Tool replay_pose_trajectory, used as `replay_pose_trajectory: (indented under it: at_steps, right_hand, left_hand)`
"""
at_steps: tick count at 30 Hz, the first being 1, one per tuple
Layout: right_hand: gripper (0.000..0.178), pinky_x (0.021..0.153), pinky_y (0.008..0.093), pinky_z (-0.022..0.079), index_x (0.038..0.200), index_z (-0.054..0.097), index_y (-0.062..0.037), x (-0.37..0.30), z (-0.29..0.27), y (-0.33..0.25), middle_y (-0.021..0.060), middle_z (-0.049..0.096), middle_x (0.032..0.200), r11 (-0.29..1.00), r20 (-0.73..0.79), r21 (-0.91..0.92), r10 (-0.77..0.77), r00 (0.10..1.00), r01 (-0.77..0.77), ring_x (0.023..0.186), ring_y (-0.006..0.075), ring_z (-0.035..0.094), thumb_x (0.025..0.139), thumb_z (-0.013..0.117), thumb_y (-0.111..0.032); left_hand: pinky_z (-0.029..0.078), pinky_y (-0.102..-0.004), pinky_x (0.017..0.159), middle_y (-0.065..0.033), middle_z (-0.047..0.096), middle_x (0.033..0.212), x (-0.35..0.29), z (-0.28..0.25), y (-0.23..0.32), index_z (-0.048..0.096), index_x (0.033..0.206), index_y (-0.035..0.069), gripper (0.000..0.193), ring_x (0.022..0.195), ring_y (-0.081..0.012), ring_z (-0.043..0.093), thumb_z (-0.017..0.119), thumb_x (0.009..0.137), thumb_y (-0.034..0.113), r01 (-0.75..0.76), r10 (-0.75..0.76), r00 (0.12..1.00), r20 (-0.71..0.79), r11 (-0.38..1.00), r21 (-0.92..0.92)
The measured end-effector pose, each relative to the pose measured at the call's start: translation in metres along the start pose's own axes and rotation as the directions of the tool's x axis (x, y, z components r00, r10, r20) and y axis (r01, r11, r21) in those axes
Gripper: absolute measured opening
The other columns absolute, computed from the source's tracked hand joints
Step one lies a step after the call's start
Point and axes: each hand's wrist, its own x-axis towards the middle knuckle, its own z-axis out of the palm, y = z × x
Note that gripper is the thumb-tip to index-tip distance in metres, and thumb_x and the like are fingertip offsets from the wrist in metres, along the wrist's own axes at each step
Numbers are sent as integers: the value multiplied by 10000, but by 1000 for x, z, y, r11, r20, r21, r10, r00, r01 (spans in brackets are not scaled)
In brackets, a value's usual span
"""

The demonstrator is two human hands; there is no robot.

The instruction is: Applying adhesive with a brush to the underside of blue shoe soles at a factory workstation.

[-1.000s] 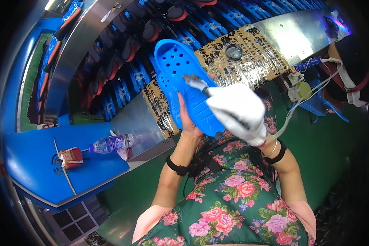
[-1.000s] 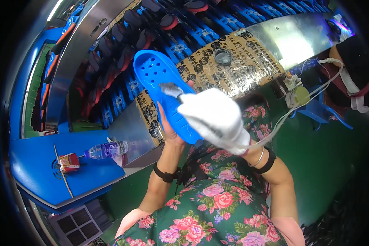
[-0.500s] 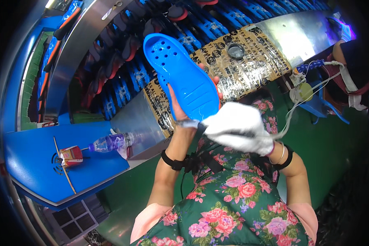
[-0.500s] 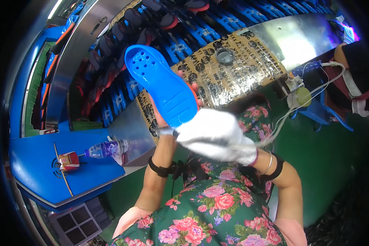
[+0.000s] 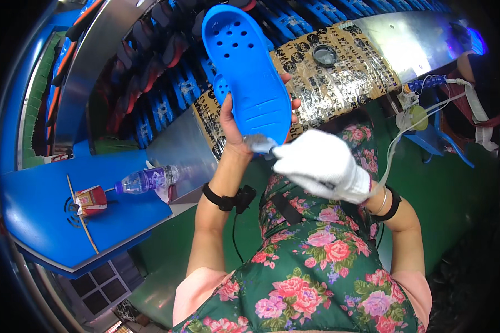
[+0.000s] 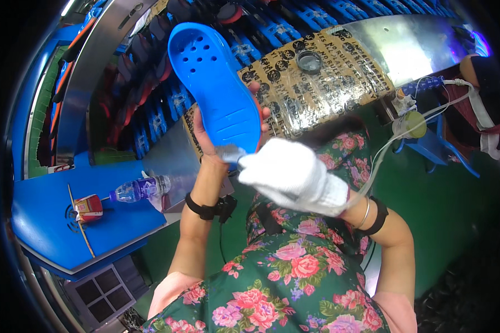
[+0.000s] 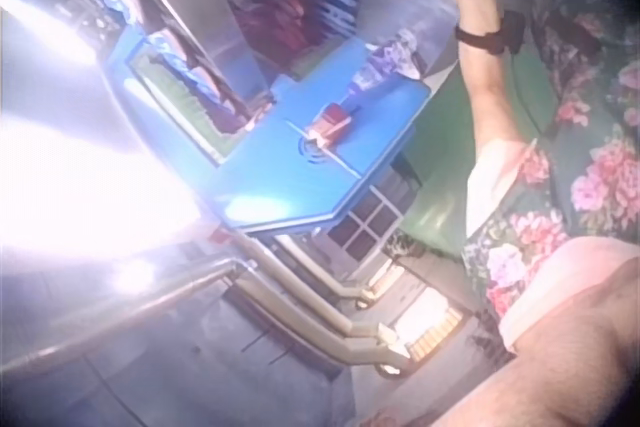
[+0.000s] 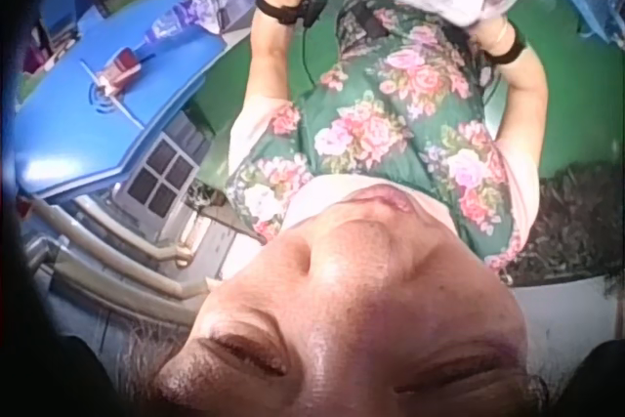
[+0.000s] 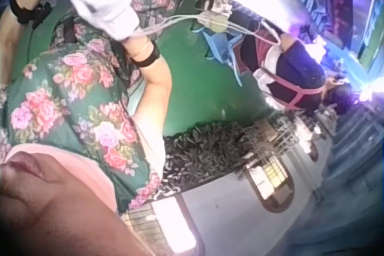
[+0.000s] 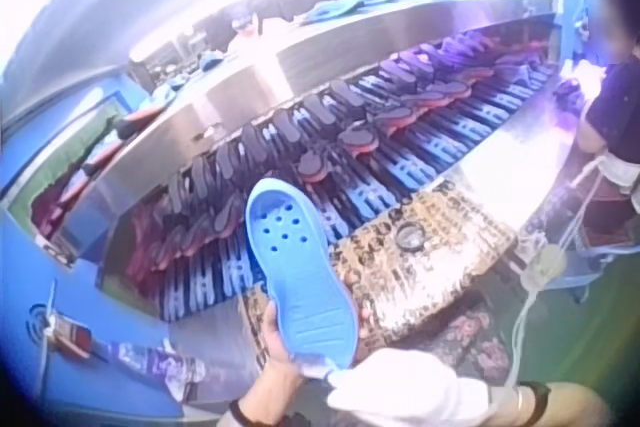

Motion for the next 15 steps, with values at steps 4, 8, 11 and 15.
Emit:
replay_pose_trajectory:
  at_steps: [4,8,11,15]
  right_hand:
    - [201,742,346,585,971,787,-117,-4,2,1,81,761,949,928,9,310,213,977,-205,823,242,728,780,833,-75]
    - [253,743,357,563,1002,777,-74,-7,3,10,135,764,1031,973,-100,89,221,970,-213,866,254,725,765,806,11]
    - [405,710,375,561,1166,741,-115,-11,8,2,101,750,1085,990,56,-101,-89,994,95,839,259,695,772,774,-30]
    - [315,721,361,560,1037,771,-93,-10,5,-13,110,763,1072,980,123,176,73,990,-94,816,244,709,739,802,5]
  left_hand:
    - [551,-570,962,-225,344,1586,1,-7,10,216,1605,50,1030,1238,-497,564,634,863,631,54,-61,992,113,997,59]
    - [551,-558,974,-297,373,1528,6,-8,13,214,1600,24,1046,1159,-492,616,651,856,616,136,-133,973,190,991,-4]
    - [530,-513,872,-303,420,1472,8,-5,16,249,1582,14,1073,1058,-436,625,659,828,657,178,-179,972,155,984,19]
    - [496,-483,780,-288,452,1447,9,0,23,275,1578,26,1088,957,-393,608,666,806,685,203,-217,968,128,973,110]
